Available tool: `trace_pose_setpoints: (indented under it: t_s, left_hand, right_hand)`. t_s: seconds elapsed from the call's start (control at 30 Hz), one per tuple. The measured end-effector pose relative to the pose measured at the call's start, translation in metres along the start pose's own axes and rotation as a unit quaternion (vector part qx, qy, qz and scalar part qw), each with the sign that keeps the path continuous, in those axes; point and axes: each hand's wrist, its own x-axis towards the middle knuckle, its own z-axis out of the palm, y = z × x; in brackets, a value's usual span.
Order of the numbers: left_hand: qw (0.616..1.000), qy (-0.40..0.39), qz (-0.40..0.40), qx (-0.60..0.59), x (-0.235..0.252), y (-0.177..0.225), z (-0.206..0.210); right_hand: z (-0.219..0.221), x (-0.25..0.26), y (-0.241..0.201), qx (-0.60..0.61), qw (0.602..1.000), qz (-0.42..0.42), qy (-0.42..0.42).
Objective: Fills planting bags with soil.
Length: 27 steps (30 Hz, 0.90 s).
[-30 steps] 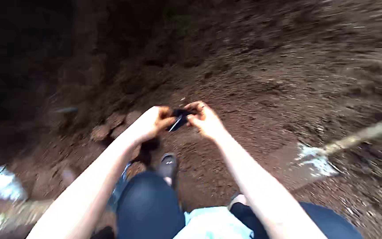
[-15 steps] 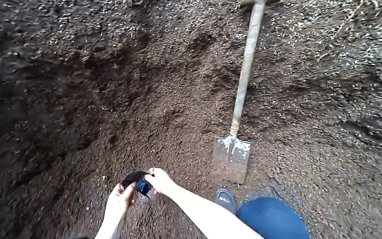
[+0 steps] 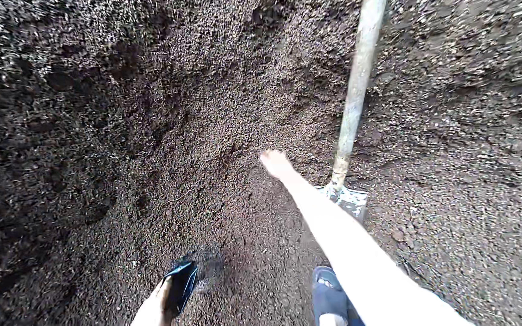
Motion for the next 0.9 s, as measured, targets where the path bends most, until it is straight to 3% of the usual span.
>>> trace_pose_setpoints:
  t_s: [0.03, 0.1, 0.3, 0.4, 0.5, 0.57, 0.63, 0.67, 0.77, 0.8, 0.9]
  left_hand:
    - [1.0, -0.006, -0.015, -0.021, -0.004, -0.009, 0.001]
    - [0.997, -0.011, -0.042, -0.056, -0.009, -0.021, 0.0]
    - [0.986, -0.007, -0.054, -0.159, -0.004, -0.029, 0.01]
    - [0.985, -0.01, -0.041, -0.168, 0.003, -0.026, 0.012]
    - [0.982, -0.013, -0.049, -0.183, 0.008, -0.026, 0.013]
    - [0.98, -0.013, -0.058, -0.191, 0.01, -0.028, 0.013]
    - [0.978, -0.016, -0.064, -0.199, 0.011, -0.03, 0.012]
    - [0.977, -0.011, -0.06, -0.205, 0.012, -0.031, 0.012]
    - [0.973, 0.014, -0.048, -0.225, 0.01, -0.033, 0.011]
    - [0.971, 0.021, -0.043, -0.235, 0.009, -0.034, 0.012]
    - [0.959, 0.022, -0.036, -0.279, 0.006, -0.038, 0.012]
  right_hand:
    - [-0.017, 0.023, 0.012, -0.024, 0.999, 0.023, 0.034]
    - [-0.026, 0.054, 0.03, -0.061, 0.995, 0.082, 0.011]
    - [0.068, 0.052, 0.051, -0.08, 0.981, 0.137, -0.108]
    - [0.056, 0.037, 0.061, 0.026, 0.982, 0.112, -0.151]
    - [0.05, -0.01, 0.077, 0.195, 0.963, 0.18, -0.053]
    - [0.077, -0.062, 0.084, 0.297, 0.891, 0.328, -0.104]
    - [0.131, -0.114, 0.094, 0.432, 0.774, 0.425, -0.185]
    - [0.159, -0.133, 0.099, 0.517, 0.711, 0.443, -0.176]
    - [0.218, -0.144, 0.098, 0.749, 0.524, 0.403, 0.033]
    - [0.23, -0.136, 0.096, 0.79, 0.478, 0.374, 0.082]
    - [0.241, -0.097, 0.087, 0.839, 0.398, 0.336, 0.156]
